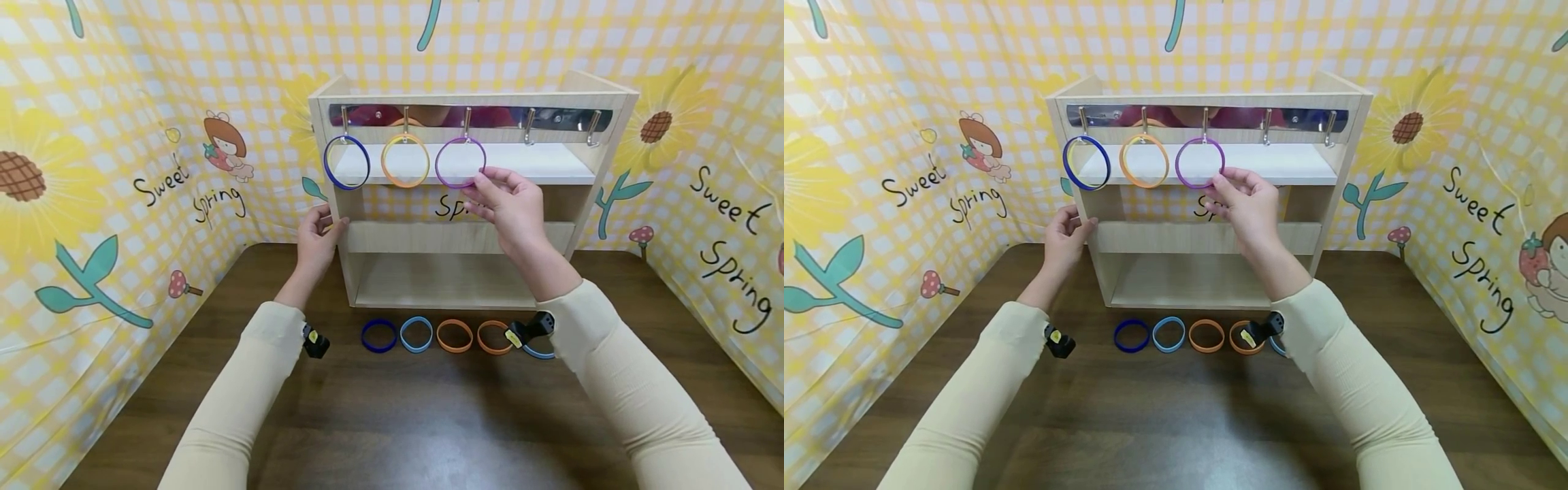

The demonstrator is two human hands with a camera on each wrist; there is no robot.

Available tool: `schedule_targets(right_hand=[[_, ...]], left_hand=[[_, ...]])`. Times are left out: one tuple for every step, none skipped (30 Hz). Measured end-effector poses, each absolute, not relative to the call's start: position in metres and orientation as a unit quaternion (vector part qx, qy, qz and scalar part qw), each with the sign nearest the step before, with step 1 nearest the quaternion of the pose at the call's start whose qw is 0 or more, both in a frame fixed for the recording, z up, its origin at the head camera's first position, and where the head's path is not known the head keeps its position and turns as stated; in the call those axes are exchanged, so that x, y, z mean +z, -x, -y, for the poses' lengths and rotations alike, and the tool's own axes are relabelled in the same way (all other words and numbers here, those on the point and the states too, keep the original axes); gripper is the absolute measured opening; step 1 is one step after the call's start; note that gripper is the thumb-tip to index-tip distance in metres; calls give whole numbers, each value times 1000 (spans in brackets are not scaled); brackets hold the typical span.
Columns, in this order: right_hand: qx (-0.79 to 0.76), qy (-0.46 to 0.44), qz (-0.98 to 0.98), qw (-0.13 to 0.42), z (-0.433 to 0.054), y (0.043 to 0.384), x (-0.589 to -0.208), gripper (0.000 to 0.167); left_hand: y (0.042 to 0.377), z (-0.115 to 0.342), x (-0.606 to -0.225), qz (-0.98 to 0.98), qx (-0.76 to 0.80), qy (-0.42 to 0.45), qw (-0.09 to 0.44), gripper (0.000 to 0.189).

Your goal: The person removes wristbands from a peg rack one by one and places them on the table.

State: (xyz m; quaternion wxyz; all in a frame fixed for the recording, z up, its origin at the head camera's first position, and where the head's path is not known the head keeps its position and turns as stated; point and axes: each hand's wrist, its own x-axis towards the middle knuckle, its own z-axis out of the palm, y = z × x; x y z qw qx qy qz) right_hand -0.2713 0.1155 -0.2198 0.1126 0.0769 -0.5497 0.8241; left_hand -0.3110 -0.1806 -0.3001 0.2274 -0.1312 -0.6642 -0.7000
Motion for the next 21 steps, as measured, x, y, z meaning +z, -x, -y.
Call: schedule_targets(right_hand=[[827, -76, 546, 112, -116, 271, -219, 25], [828, -76, 544, 112, -116, 271, -218, 25], [831, -76, 539, 113, -117, 271, -217, 25], [834, -77, 534, 113, -117, 271, -216, 24], [836, -78, 531, 114, -117, 271, -215, 24], [837, -79, 530, 115, -118, 270, -214, 24], [838, -80, 526, 116, -118, 270, -213, 23], [839, -81, 525, 117, -118, 270, -211, 25], [841, -80, 521, 118, -119, 270, -210, 26], [842, -80, 521, 120, -119, 269, -209, 28], [842, -80, 519, 121, -119, 269, -207, 30], [843, -80, 518, 121, -120, 268, -206, 31], [846, -81, 513, 121, -120, 267, -205, 32], [847, -82, 511, 121, -120, 266, -204, 33], [849, -82, 508, 121, -121, 265, -202, 33], [849, -82, 508, 121, -122, 264, -201, 33], [849, -83, 507, 122, -123, 262, -200, 32], [849, -84, 507, 123, -124, 261, -199, 32], [849, -84, 506, 123, -125, 259, -198, 32], [850, -84, 506, 123, -126, 257, -197, 32], [849, -85, 507, 123, -127, 255, -196, 32]], left_hand=[[311, 181, -300, 664, -700, 132, 227, 35], [311, 181, -300, 664, -700, 133, 227, 35], [311, 181, -300, 664, -700, 134, 226, 35], [311, 181, -301, 663, -700, 135, 227, 35], [311, 181, -301, 664, -700, 136, 227, 35], [312, 181, -301, 664, -699, 137, 228, 35], [312, 181, -301, 664, -698, 139, 229, 35], [312, 181, -301, 663, -698, 141, 230, 35], [313, 181, -301, 662, -698, 144, 230, 35], [313, 181, -302, 662, -698, 146, 231, 35], [314, 181, -302, 661, -698, 148, 232, 35], [314, 181, -302, 661, -698, 149, 232, 36], [314, 181, -302, 661, -698, 150, 232, 36], [314, 181, -302, 661, -698, 150, 233, 36], [314, 181, -302, 660, -698, 151, 232, 36], [314, 181, -302, 661, -698, 150, 232, 36], [314, 182, -302, 661, -698, 150, 232, 36], [314, 182, -303, 661, -699, 149, 231, 36], [314, 182, -303, 660, -699, 149, 230, 36], [314, 182, -303, 660, -700, 149, 229, 36], [314, 182, -303, 661, -700, 148, 228, 36]])
